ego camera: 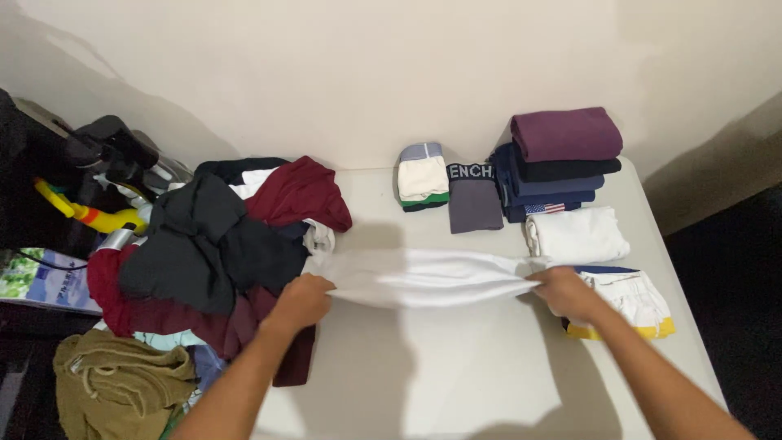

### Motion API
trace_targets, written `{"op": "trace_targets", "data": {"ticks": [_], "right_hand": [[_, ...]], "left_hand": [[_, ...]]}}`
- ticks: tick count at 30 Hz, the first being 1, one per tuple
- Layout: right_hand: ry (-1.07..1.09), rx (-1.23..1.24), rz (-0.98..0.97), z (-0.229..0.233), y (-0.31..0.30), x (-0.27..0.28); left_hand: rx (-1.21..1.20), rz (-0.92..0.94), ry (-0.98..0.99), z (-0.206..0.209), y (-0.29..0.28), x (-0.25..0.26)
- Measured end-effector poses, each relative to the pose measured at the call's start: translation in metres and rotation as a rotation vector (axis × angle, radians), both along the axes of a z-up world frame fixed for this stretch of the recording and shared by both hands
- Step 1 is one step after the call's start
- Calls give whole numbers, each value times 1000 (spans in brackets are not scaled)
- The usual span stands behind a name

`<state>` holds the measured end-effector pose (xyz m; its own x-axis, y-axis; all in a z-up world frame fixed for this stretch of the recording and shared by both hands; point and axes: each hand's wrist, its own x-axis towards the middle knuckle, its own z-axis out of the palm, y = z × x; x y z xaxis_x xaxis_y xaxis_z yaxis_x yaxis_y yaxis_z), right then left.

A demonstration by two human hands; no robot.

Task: Folding several items of clothing, including t-shirts and shorts, and organizing them into stacks on a white table.

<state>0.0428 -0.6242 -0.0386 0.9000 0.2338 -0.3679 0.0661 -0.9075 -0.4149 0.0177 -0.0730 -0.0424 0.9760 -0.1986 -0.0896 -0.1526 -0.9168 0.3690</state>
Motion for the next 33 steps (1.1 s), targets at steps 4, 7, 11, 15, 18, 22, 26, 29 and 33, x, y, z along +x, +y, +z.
{"op": "trace_targets", "data": {"ticks": [4, 7, 11, 15, 18, 22, 26, 29, 33], "right_hand": [[284, 4, -247, 30, -36, 28], [321, -16, -274, 80, -35, 33], [400, -7, -325, 70, -31, 39], [379, 128, -388, 27, -32, 46], [250, 116, -492, 12, -21, 45], [99, 58, -567, 27, -2, 36], [-28, 142, -732, 32, -4, 33], [-150, 197, -765, 32, -14, 27], [-196, 216, -808, 94, 16, 12]], "left_hand": [[-67, -179, 148, 40, 27, 23], [-117, -160, 429, 74, 30, 31], [-166, -98, 662, 60, 29, 43], [-240, -21, 504, 9, 29, 55], [-231, 195, 250, -24, 28, 56], [-269, 184, -54, -62, 15, 40], [-220, -189, -399, -28, -43, 11], [-269, -372, -288, -12, -77, -9], [-65, -426, -108, -57, -78, -14]]}}
